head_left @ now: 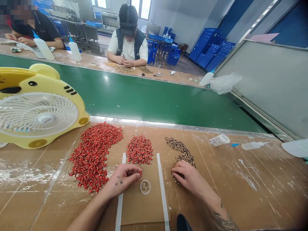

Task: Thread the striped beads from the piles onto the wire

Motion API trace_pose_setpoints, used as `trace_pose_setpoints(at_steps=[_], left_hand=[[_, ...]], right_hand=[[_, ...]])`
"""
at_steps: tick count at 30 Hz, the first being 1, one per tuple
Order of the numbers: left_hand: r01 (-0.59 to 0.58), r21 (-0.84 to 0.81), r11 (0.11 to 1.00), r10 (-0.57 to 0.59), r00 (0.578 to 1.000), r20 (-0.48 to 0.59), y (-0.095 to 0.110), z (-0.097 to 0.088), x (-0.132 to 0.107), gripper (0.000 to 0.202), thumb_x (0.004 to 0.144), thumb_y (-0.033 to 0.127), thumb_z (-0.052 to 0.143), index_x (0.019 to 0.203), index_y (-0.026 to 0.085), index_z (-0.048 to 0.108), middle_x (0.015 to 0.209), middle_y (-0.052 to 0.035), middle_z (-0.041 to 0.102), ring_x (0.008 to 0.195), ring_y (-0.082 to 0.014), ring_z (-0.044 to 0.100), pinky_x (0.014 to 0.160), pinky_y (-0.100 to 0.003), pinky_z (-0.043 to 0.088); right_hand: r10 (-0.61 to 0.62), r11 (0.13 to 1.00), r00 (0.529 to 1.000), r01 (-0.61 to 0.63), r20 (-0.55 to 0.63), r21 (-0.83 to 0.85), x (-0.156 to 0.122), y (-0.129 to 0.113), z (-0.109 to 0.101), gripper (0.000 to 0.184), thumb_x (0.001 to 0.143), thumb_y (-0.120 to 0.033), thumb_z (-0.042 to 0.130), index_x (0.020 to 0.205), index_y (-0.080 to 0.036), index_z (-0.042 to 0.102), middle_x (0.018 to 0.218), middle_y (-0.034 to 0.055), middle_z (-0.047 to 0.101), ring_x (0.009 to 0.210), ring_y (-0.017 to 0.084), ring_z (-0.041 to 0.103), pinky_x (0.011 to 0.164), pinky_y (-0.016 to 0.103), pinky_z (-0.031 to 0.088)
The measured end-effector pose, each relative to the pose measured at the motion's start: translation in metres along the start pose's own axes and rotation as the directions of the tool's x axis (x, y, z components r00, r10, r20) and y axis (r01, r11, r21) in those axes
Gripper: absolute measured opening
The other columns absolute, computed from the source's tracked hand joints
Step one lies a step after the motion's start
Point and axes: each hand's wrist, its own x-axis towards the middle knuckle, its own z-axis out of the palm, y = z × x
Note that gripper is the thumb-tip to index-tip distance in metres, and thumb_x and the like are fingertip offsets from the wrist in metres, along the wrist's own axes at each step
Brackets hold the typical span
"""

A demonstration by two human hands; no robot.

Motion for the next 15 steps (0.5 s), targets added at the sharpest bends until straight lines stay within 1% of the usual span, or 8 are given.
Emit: trace_pose_setpoints(at_steps=[4, 7, 11, 15], left_hand=[[-0.011, 0.002, 1.000, 0.011, 1.000, 0.008, 0.000, 0.000, -0.001, 0.026, 0.084, 0.035, 0.064, 0.092, 0.012, 0.073, 0.075, -0.0054, 0.071, 0.066, -0.0163, 0.060, 0.063, -0.025, 0.043], [-0.020, 0.029, 0.999, 0.020, 1.000, -0.009, 0.002, -0.001, -0.002, 0.024, 0.084, 0.033, 0.064, 0.091, 0.013, 0.074, 0.077, -0.0052, 0.072, 0.069, -0.0166, 0.060, 0.064, -0.025, 0.044], [-0.018, 0.007, 1.000, 0.018, 1.000, 0.000, 0.004, -0.001, -0.002, 0.021, 0.083, 0.030, 0.064, 0.090, 0.013, 0.074, 0.074, -0.0041, 0.070, 0.066, -0.0156, 0.059, 0.062, -0.024, 0.043], [-0.001, -0.038, 0.999, 0.002, 1.000, 0.017, 0.004, 0.000, 0.000, 0.020, 0.081, 0.027, 0.064, 0.089, 0.012, 0.074, 0.072, -0.0043, 0.069, 0.064, -0.0153, 0.059, 0.062, -0.024, 0.043]], right_hand=[[0.010, 1.000, 1.000, -0.009, 0.023, -0.018, 0.008, -0.002, -0.001, 0.018, 0.092, -0.015, 0.057, 0.079, -0.019, 0.070, 0.083, 0.0045, 0.065, 0.085, 0.021, 0.059, 0.077, 0.034, 0.047], [-0.010, 0.999, 1.000, 0.010, 0.007, -0.047, 0.013, -0.003, 0.000, 0.019, 0.092, -0.014, 0.057, 0.076, -0.019, 0.067, 0.080, 0.0035, 0.063, 0.081, 0.020, 0.059, 0.076, 0.034, 0.047], [-0.076, 0.994, 0.997, 0.075, -0.024, -0.074, 0.017, -0.001, 0.007, 0.019, 0.093, -0.012, 0.054, 0.079, -0.019, 0.065, 0.080, 0.0040, 0.064, 0.079, 0.021, 0.058, 0.075, 0.035, 0.047], [-0.124, 0.990, 0.992, 0.123, -0.015, -0.074, 0.016, 0.003, 0.012, 0.020, 0.094, -0.011, 0.052, 0.082, -0.019, 0.065, 0.082, 0.0045, 0.065, 0.080, 0.021, 0.058, 0.076, 0.035, 0.047]])
